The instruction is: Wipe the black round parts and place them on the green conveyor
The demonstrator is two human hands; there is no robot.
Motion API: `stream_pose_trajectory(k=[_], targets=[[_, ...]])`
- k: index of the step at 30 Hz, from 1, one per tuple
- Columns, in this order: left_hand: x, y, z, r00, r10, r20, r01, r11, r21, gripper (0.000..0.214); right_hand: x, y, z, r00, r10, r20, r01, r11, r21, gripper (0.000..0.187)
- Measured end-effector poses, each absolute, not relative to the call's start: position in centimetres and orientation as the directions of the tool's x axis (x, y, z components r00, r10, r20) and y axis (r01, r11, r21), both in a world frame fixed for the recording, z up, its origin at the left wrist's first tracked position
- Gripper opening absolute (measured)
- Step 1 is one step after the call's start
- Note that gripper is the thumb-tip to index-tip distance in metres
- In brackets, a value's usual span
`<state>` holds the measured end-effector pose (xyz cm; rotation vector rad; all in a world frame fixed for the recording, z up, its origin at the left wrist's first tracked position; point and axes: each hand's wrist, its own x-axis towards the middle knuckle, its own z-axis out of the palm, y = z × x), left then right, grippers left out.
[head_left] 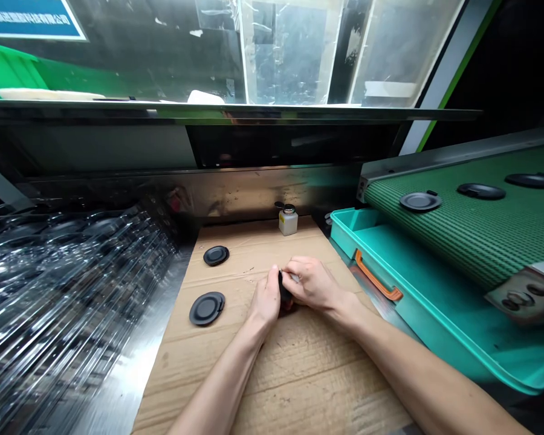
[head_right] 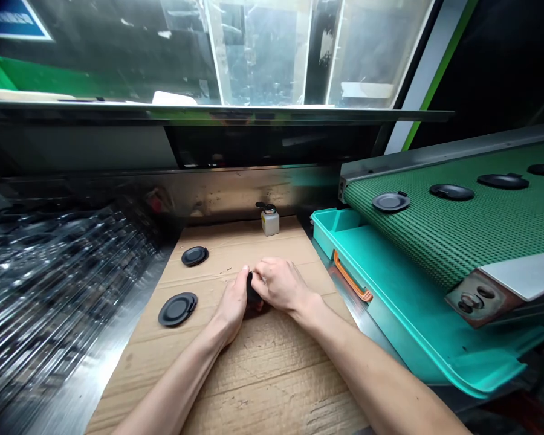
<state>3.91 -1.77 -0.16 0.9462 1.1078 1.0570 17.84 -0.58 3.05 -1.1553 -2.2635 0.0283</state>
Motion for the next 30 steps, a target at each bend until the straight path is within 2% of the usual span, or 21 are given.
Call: stream_pose_trajectory(k=[4, 8, 11, 13, 15, 18, 22, 30], targets=[[3.9, -2.0, 0.0, 0.102, 0.986, -0.134, -0.015, 0.137, 0.991, 0.060, 18.0, -0.6, 2.9, -0.451, 0.751, 0.482, 0.725, 0.623, -0.293, 0.022], [3.9, -1.9, 0.0, 0.111, 0.987, -0.112, -0.002, 0.113, 0.994, 0.060, 18.0, -0.6, 2.8, -0.435, 0.754, 0.493, 0.726, 0.617, -0.303, 0.020], [4.1, -1.8, 0.0, 0.111, 0.978, -0.175, -0.056, 0.182, 0.982, 0.056, 17.7, -0.6, 2.7, -0.405, 0.790, 0.460, 0.738, 0.580, -0.345, 0.017], [4.2, -1.7, 0.4, 0.078, 0.963, -0.260, -0.155, 0.269, 0.951, 0.052, 17.5, -0.6, 2.8, -0.373, 0.815, 0.443, 0.719, 0.556, -0.417, 0.017], [3.9, -1.7, 1.0, 0.080, 0.928, -0.363, -0.291, 0.370, 0.882, 0.052, 17.4, -0.6, 2.8, -0.307, 0.840, 0.447, 0.694, 0.519, -0.499, 0.017], [3.1, -1.6, 1.9, 0.182, 0.868, -0.462, -0.429, 0.493, 0.757, 0.056, 17.5, -0.4, 2.8, -0.200, 0.873, 0.445, 0.652, 0.458, -0.604, 0.018], [2.1, -1.3, 2.1, 0.249, 0.825, -0.507, -0.464, 0.561, 0.685, 0.059, 18.0, 0.0, 2.5, -0.166, 0.920, 0.355, 0.607, 0.379, -0.699, 0.019], [2.0, -1.3, 1.7, 0.295, 0.828, -0.477, -0.449, 0.560, 0.696, 0.059, 17.8, -0.1, 2.7, -0.186, 0.930, 0.318, 0.592, 0.364, -0.720, 0.019]])
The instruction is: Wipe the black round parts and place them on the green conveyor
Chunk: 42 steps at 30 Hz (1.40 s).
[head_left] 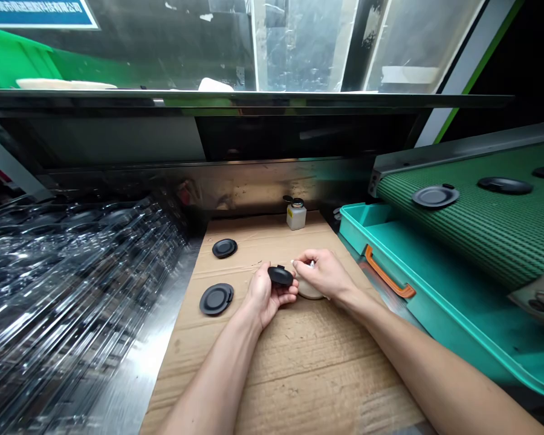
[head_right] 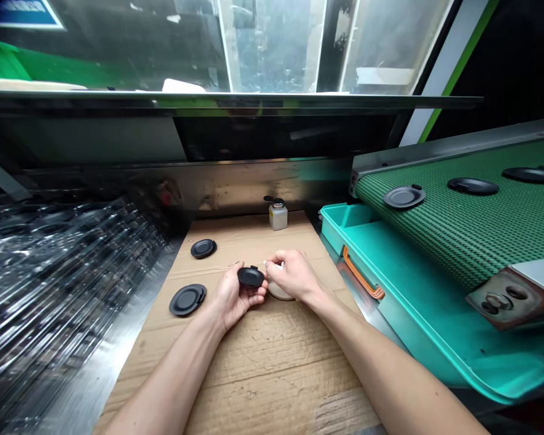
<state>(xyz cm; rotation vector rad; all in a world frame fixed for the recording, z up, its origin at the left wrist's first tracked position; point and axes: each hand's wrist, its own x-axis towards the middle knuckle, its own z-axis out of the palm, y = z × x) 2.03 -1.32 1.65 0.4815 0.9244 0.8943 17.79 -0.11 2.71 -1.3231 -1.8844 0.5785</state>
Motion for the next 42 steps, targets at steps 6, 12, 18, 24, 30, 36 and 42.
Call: stream_pose_trajectory(k=[6, 12, 18, 24, 30, 36, 42], targets=[[1.7, -1.6, 1.6, 0.435, 0.827, -0.358, -0.445, 0.542, 0.712, 0.050, 18.0, -0.6, 4.0, -0.255, 0.922, 0.290, 0.513, 0.384, -0.768, 0.019], [2.8, -2.1, 1.5, 0.391, 0.862, -0.323, -0.329, 0.458, 0.826, 0.049, 18.2, -0.9, 4.2, -0.356, 0.863, 0.360, 0.542, 0.504, -0.672, 0.017], [2.5, -1.8, 1.3, 0.403, 0.843, -0.355, -0.461, 0.522, 0.718, 0.056, 17.5, -1.3, 4.2, -0.145, 0.800, 0.582, 0.536, 0.558, -0.634, 0.019], [1.3, -1.3, 1.3, 0.442, 0.804, -0.398, -0.581, 0.595, 0.556, 0.067, 17.4, -1.4, 4.2, -0.123, 0.848, 0.515, 0.500, 0.501, -0.706, 0.020], [2.8, -2.1, 0.8, 0.405, 0.871, -0.278, -0.473, 0.460, 0.751, 0.060, 16.3, -2.4, 3.6, -0.272, 0.811, 0.519, 0.502, 0.579, -0.642, 0.018], [3.5, -2.7, 0.7, 0.221, 0.946, -0.239, -0.533, 0.322, 0.782, 0.061, 15.0, -3.8, 3.9, -0.345, 0.758, 0.554, 0.487, 0.649, -0.584, 0.019], [2.9, -2.6, 0.9, 0.217, 0.934, -0.284, -0.635, 0.357, 0.685, 0.052, 16.3, -3.8, 5.2, -0.641, 0.624, 0.448, 0.406, 0.770, -0.492, 0.019]])
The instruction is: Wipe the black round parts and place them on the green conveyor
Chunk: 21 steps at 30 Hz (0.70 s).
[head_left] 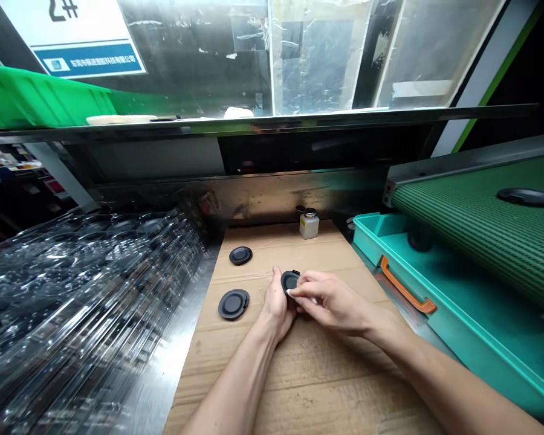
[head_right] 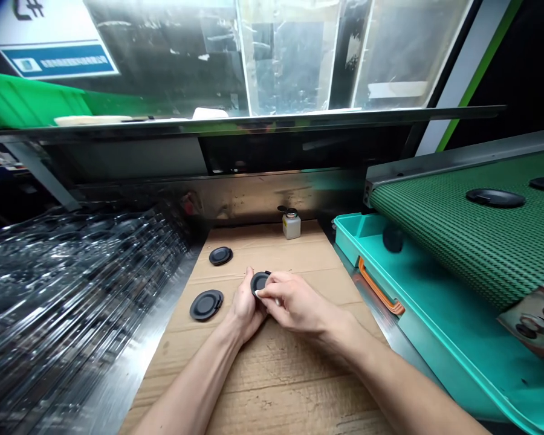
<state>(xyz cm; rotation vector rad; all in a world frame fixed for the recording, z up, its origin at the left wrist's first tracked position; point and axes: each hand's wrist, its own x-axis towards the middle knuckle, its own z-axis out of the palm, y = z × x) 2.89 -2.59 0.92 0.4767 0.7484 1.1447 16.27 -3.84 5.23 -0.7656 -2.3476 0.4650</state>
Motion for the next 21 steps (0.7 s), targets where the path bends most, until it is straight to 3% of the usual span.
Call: stream_pose_trajectory(k=[6, 11, 15, 21], targets=[[3.5, -2.9, 0.9, 0.197, 0.948, -0.252, -0.548, 0.319, 0.773, 0.051, 16.3, -2.7, 3.9, -0.457, 0.691, 0.560, 0.499, 0.720, -0.482, 0.022], [3.4, -3.1, 0.9, 0.160, 0.955, -0.250, -0.583, 0.296, 0.757, 0.053, 16.7, -3.0, 4.8, -0.603, 0.666, 0.440, 0.483, 0.743, -0.462, 0.017], [3.6, -3.0, 0.6, 0.120, 0.965, -0.232, -0.553, 0.259, 0.792, 0.052, 17.2, -3.2, 5.5, -0.567, 0.687, 0.454, 0.514, 0.726, -0.457, 0.017], [3.8, -3.0, 0.7, 0.106, 0.970, -0.217, -0.525, 0.240, 0.816, 0.049, 18.9, -2.9, 6.1, -0.716, 0.618, 0.325, 0.457, 0.766, -0.452, 0.018]])
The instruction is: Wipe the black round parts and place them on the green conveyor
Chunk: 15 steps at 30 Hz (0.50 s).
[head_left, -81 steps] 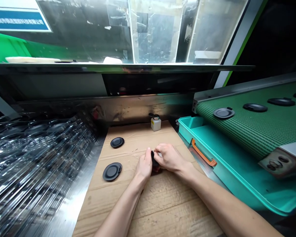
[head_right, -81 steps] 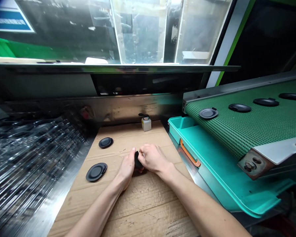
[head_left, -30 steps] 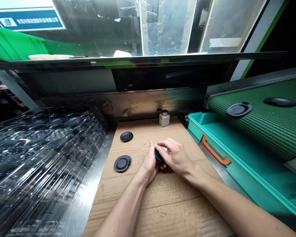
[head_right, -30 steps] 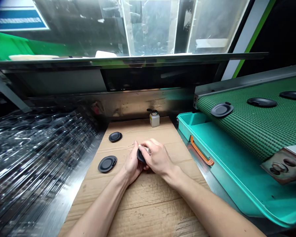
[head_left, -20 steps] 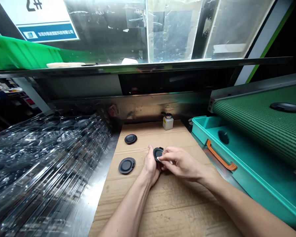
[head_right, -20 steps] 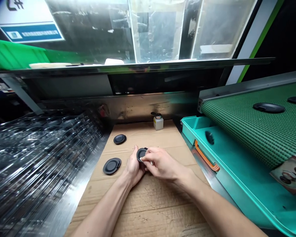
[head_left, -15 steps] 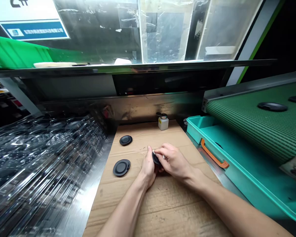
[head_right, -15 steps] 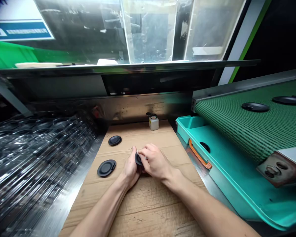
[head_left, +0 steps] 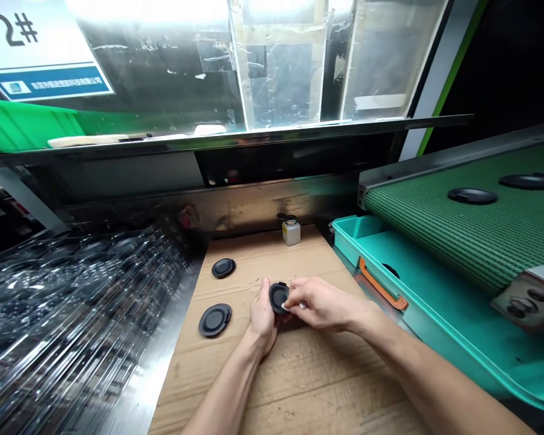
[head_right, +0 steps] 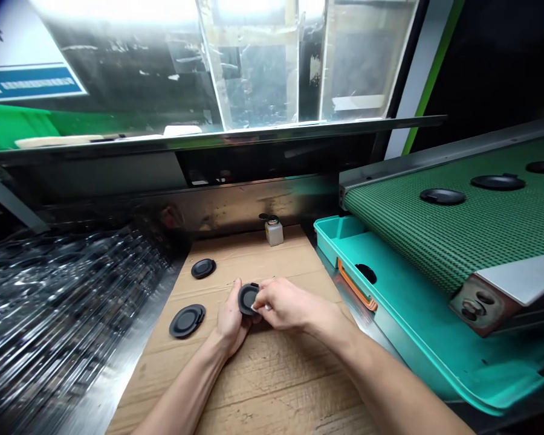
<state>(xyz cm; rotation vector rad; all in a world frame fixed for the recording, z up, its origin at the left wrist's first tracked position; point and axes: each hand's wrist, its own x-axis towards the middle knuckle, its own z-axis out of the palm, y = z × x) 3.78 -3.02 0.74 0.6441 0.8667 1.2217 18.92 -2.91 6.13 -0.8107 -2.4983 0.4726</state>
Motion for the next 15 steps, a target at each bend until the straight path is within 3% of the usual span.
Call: stream_pose_trajectory(k=[7, 10, 12, 15], targets=[[3.9, -3.1, 0.9, 0.090, 0.977, -0.195, -0.530, 0.213, 0.821, 0.041, 17.6, -2.1, 4.4, -0.612, 0.644, 0.458, 0.571, 0.761, -0.307, 0.016], [4.0, -3.1, 0.8, 0.046, 0.986, -0.158, -0.510, 0.160, 0.845, 0.043, 17.6, -2.3, 4.3, -0.556, 0.706, 0.440, 0.669, 0.693, -0.267, 0.013], [4.1, -3.2, 0.7, 0.009, 0.991, -0.132, -0.489, 0.119, 0.864, 0.046, 18.0, -2.5, 4.7, -0.565, 0.727, 0.391, 0.674, 0.680, -0.290, 0.013], [4.3, -3.2, 0.6, -0.045, 0.991, -0.124, -0.510, 0.084, 0.856, 0.043, 18.1, -2.7, 5.2, -0.656, 0.658, 0.370, 0.525, 0.749, -0.403, 0.013]])
